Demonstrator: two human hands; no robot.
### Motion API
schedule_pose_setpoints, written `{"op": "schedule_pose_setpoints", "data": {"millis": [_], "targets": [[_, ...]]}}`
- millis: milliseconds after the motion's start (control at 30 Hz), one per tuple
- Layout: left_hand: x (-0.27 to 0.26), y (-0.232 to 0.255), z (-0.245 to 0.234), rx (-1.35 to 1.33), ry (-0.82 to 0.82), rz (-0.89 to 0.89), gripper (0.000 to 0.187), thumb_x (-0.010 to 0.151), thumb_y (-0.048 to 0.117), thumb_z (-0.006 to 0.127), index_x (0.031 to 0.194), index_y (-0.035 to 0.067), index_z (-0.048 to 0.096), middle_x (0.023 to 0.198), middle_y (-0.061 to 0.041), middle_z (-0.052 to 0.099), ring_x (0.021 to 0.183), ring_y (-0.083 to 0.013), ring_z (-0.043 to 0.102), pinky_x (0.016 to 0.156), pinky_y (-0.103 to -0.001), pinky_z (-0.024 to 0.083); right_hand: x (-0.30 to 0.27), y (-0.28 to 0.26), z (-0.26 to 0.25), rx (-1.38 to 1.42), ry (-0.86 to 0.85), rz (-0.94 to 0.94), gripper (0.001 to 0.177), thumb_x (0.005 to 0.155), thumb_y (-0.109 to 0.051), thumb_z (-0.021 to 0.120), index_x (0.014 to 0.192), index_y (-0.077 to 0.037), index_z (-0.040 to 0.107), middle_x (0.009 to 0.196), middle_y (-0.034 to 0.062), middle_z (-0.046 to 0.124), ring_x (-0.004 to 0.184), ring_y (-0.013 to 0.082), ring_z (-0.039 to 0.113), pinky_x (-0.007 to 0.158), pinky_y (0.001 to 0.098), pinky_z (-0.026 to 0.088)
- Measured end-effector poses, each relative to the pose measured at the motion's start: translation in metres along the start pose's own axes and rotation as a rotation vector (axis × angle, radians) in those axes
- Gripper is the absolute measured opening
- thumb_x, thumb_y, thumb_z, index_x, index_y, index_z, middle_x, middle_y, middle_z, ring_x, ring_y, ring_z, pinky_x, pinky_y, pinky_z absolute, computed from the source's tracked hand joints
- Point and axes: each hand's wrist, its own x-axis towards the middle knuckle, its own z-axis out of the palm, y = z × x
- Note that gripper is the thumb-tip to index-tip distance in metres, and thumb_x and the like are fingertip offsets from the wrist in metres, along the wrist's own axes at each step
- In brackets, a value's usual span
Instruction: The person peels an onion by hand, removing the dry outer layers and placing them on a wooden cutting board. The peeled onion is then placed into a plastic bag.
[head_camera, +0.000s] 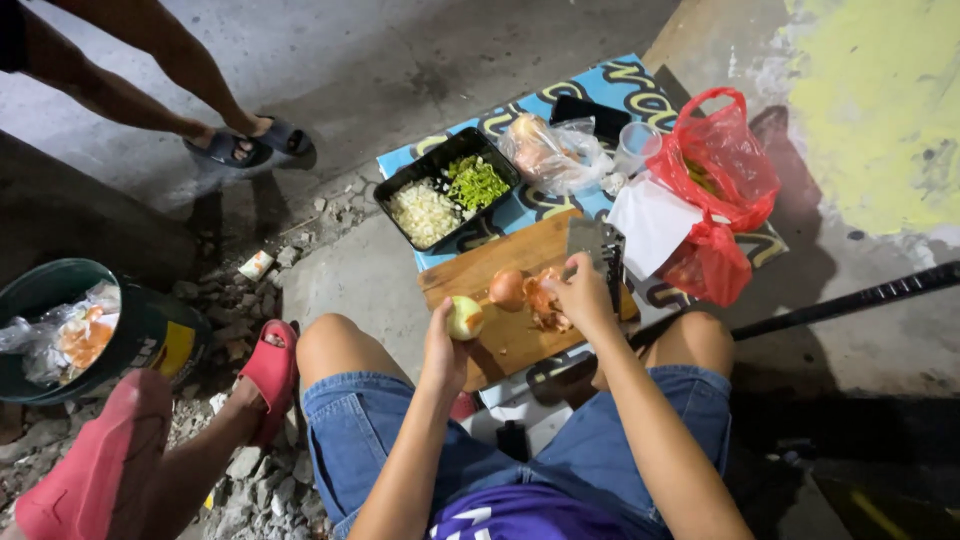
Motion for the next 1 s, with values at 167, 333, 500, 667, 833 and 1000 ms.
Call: {"op": "schedule_pose_setpoints", "data": {"millis": [167,333,500,667,833,1000], "targets": [[-0.010,0.011,0.008,0.320,-0.002,0.163,0.039,0.094,0.036,0.065,0.123,0.011,0.057,0.108,-0.009,0.059,0.098,-0.0249,0.061,0.084,-0.039,0.047,0.030,0.064,0.014,-0.229,0.109,-0.086,0.018,0.098,-0.045,0.063,0.101,-0.031,0.074,0.081,-0.0104,0.078,0.094,0.0176,0.076,0.084,0.0348,0.059],[-0.011,0.027,0.033,0.581,-0.102,0.240,0.048,0.091,0.035,0.069,0.130,0.010,0.055,0.110,-0.013,0.061,0.099,-0.0259,0.059,0.083,-0.036,0.050,-0.013,0.060,-0.019,-0.031,0.209,-0.188,0.021,0.101,-0.028,0.063,0.113,-0.014,0.075,0.088,0.0073,0.079,0.095,0.0309,0.075,0.086,0.0443,0.059],[-0.004,0.030,0.064,0.860,-0.113,0.348,0.064,0.082,0.040,0.083,0.134,0.013,0.058,0.116,-0.018,0.071,0.109,-0.0297,0.068,0.091,-0.042,0.054,-0.041,0.072,-0.024,-0.097,0.366,-0.184,0.024,0.097,-0.027,0.069,0.107,-0.007,0.074,0.097,0.0192,0.077,0.097,0.0402,0.072,0.086,0.0521,0.058],[0.006,0.018,0.107,1.380,-0.139,0.774,0.059,0.074,0.042,0.086,0.123,0.018,0.062,0.123,-0.012,0.070,0.115,-0.0355,0.065,0.095,-0.047,0.054,-0.047,0.106,-0.004,-0.274,0.024,0.267,0.063,0.086,-0.061,0.065,0.129,-0.016,0.053,0.137,0.0091,0.067,0.130,0.0295,0.063,0.119,0.0557,0.034],[0.075,-0.032,0.111,1.601,-0.224,1.143,0.060,0.068,0.037,0.085,0.121,0.021,0.062,0.110,-0.008,0.064,0.107,-0.0306,0.061,0.088,-0.040,0.053,-0.048,0.091,-0.022,-0.079,-0.032,0.323,0.072,0.083,-0.050,0.069,0.139,-0.008,0.049,0.132,0.0191,0.069,0.125,0.0368,0.065,0.104,0.0520,0.052],[0.079,-0.043,0.113,1.765,-0.232,1.271,0.058,0.067,0.038,0.083,0.119,0.025,0.061,0.106,-0.004,0.060,0.102,-0.0272,0.057,0.080,-0.039,0.050,-0.048,0.088,-0.021,-0.071,-0.032,0.294,0.071,0.084,-0.051,0.069,0.139,-0.010,0.050,0.134,0.0200,0.068,0.128,0.0374,0.064,0.105,0.0491,0.053]]}}
